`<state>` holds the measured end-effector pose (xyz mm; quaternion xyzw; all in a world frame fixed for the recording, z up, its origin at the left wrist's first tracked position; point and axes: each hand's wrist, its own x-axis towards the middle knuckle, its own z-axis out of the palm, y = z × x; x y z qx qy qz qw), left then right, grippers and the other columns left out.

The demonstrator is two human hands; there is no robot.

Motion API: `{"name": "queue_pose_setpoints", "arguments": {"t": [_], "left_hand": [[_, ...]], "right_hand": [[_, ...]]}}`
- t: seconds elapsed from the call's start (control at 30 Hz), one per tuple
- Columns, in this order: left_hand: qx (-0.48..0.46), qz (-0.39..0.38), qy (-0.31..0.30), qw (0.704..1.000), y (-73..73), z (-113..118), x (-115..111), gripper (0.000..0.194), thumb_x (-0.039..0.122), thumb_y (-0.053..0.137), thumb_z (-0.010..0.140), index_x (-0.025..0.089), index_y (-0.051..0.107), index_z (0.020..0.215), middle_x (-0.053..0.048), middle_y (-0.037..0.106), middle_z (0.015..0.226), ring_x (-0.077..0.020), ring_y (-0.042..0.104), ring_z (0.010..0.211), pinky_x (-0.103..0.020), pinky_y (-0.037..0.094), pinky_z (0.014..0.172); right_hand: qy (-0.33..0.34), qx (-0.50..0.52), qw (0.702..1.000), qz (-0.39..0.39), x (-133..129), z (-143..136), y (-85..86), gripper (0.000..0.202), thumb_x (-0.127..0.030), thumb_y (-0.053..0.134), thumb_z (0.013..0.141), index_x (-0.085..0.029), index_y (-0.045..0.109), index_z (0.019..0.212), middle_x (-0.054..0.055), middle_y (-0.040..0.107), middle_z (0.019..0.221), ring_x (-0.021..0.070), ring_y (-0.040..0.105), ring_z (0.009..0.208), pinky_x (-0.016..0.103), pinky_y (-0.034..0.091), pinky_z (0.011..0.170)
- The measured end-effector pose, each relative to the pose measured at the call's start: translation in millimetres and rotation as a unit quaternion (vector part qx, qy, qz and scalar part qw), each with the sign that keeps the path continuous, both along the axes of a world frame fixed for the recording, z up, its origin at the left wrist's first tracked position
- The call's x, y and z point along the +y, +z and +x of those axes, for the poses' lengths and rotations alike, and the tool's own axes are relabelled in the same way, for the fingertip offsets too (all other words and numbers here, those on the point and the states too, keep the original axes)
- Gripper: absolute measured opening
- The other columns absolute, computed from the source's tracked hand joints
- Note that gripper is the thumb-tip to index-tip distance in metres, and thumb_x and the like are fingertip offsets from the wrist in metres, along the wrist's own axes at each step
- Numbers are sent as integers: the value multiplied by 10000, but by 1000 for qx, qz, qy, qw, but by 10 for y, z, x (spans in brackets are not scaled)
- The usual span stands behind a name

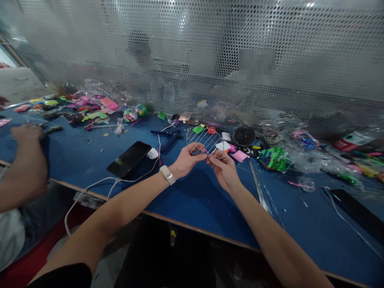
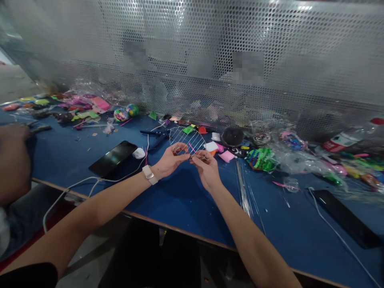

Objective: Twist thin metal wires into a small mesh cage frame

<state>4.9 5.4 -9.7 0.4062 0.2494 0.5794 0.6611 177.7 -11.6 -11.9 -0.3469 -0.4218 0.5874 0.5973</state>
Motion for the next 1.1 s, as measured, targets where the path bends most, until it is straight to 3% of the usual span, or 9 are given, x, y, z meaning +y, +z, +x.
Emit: {"name": "queue_pose_setpoints", "arguments": {"t": [0.47, 0.63, 0.8, 1.1], "left_hand": [[20, 25, -9, 999, 22, -43, 19, 482, 234, 1047, 642, 172, 718, 988, -10, 697, 1004, -142, 659, 956, -334, 530, 926], [61, 22, 28, 997, -73, 0, 52, 495, 329, 1059, 648, 162, 725, 973, -9, 736, 915, -147, 672, 885, -353, 539, 912], [138, 24, 49, 989, -157, 42, 58, 428, 406, 1033, 698, 152, 779, 932, -39, 770, 846, -164, 687, 781, -359, 543, 799], [136, 34, 0, 990, -112, 3, 30, 418, 445, 1011, 755, 118, 841, 952, -70, 780, 852, -136, 658, 747, -333, 533, 760]], "right_hand": [[-16, 12, 1000, 7, -3, -39, -11, 382, -359, 1060, 659, -270, 795, 919, -20, 736, 853, 154, 689, 800, 332, 627, 849], [-28, 9, 1000, 11, 32, -40, -48, 412, -394, 1063, 651, -268, 759, 899, -12, 741, 901, 161, 688, 824, 351, 631, 882], [-64, -3, 997, 38, 76, -27, -61, 421, -404, 1061, 656, -272, 712, 852, -18, 737, 897, 160, 679, 831, 350, 624, 886], [-27, 11, 999, 20, 55, -10, 21, 368, -392, 1057, 651, -266, 770, 844, -15, 736, 886, 149, 669, 823, 309, 618, 833]]}}
